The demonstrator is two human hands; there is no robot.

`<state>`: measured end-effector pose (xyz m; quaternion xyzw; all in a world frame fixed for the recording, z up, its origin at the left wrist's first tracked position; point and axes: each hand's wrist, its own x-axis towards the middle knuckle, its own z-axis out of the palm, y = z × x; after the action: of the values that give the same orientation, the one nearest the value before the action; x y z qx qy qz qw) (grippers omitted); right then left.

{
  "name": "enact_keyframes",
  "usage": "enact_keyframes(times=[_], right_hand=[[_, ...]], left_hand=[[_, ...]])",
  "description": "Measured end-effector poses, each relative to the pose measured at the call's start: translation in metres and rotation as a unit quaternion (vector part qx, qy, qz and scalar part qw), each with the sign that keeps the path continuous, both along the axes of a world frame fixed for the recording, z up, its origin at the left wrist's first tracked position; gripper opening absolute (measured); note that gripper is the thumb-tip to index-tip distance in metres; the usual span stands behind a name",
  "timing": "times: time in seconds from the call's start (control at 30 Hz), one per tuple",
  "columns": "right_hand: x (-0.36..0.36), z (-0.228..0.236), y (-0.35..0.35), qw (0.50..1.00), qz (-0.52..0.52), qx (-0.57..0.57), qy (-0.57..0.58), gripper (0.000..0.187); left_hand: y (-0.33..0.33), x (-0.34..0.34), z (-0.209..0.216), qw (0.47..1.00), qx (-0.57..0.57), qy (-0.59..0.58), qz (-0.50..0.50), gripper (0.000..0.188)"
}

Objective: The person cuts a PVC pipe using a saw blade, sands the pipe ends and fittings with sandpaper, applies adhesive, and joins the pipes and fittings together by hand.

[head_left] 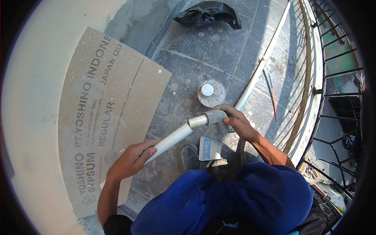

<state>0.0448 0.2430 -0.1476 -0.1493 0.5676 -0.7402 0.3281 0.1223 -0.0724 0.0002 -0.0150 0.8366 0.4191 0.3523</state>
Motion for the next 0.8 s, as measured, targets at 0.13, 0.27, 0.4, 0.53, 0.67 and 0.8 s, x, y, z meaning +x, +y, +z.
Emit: enact_keyframes(times=[0.13,0.27,0.4,0.53,0.67,0.8], right_hand=[[0.006,0.004,0.007,1.000,-0.007,0.000,0.017,0.044],[0.012,0.005,0.015,1.000,-0.006,-0.015,0.024,0.044],[0.015,0.006,0.020,0.997,-0.018,-0.043,0.055,0.044],[0.023,0.014,0.017,0.987,-0.056,-0.068,0.133,0.041],[0.031,0.027,0.024,0.984,-0.054,-0.059,0.160,0.040],[0.038,0.034,0.024,0.983,-0.084,-0.058,0.154,0.038]], left_hand=[[0.005,0.001,0.011,1.000,-0.005,0.007,-0.002,0.038],[0.021,-0.006,0.031,0.998,-0.040,-0.042,-0.014,0.036],[0.031,-0.011,0.048,0.993,-0.077,-0.072,-0.048,0.035],[0.045,-0.013,0.061,0.989,-0.103,-0.049,-0.092,0.036],[0.058,-0.010,0.076,0.972,-0.168,0.014,-0.164,0.036],[0.081,-0.014,0.093,0.955,-0.258,-0.042,-0.138,0.031]])
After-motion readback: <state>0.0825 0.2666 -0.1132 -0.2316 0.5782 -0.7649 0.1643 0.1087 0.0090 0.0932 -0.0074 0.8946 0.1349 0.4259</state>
